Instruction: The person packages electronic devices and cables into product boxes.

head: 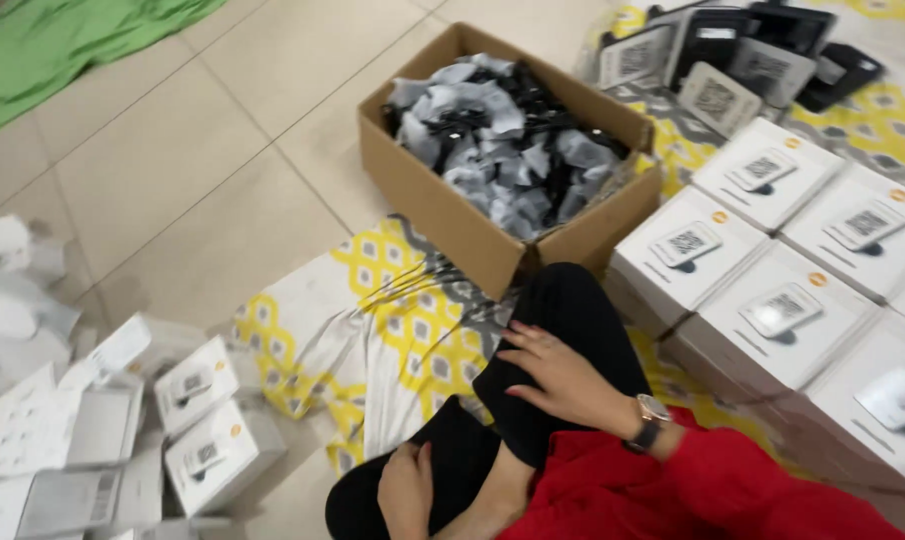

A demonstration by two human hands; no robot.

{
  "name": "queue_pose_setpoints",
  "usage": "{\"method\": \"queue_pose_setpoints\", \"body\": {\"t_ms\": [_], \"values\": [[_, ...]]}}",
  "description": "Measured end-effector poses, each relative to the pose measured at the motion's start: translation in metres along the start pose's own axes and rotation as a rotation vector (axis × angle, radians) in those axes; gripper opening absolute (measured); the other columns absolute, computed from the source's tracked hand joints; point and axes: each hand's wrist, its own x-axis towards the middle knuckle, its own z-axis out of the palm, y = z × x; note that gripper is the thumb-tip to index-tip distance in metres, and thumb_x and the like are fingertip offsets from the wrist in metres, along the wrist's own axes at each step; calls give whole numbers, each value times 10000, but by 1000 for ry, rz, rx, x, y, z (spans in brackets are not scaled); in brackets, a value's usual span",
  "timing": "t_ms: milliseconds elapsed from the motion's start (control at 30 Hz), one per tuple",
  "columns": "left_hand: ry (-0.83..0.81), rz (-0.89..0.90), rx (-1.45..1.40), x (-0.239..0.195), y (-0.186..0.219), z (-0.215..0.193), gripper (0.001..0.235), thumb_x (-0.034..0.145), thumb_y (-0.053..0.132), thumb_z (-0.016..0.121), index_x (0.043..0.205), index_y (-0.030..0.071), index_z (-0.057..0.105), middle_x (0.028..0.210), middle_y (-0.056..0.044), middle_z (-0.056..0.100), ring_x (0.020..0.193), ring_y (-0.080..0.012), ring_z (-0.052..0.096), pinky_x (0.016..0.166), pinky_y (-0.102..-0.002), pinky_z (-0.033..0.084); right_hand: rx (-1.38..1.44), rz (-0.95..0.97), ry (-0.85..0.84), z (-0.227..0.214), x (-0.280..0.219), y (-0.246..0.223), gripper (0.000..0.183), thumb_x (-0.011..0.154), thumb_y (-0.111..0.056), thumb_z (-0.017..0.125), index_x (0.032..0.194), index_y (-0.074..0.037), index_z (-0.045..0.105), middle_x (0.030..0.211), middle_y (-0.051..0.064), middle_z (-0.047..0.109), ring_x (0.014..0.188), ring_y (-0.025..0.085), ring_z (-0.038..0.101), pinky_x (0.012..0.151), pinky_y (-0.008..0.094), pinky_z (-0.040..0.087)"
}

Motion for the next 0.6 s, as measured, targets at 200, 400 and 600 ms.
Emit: {"method": "queue_pose_setpoints", "body": {"t_ms": [200,400,600], "values": [[152,223,66,-66,-41,12,252,848,295,725,799,48,740,884,-136,635,924,-343,595,845,-459,479,-202,37,-703,206,39,9,605,976,-551,544,1294,-44,633,1358,155,640,1330,320,568,1165,433,401],[67,226,63,-95,-23,1,352,881,369,715,830,25,766,945,-143,638,1003,-324,570,860,-456,464,-384,14,-963,223,-4,-8,862,967,-773,441,1210,21,672,1131,266,689,1043,382,676,886,439,535],[143,142,1,-139,-29,28,374,946,378,683,872,15,734,928,-153,653,941,-323,614,745,-446,518,-459,-138,-839,204,-29,-12,769,934,-712,440,618,-88,760,650,134,707,685,330,713,633,451,568]]}}
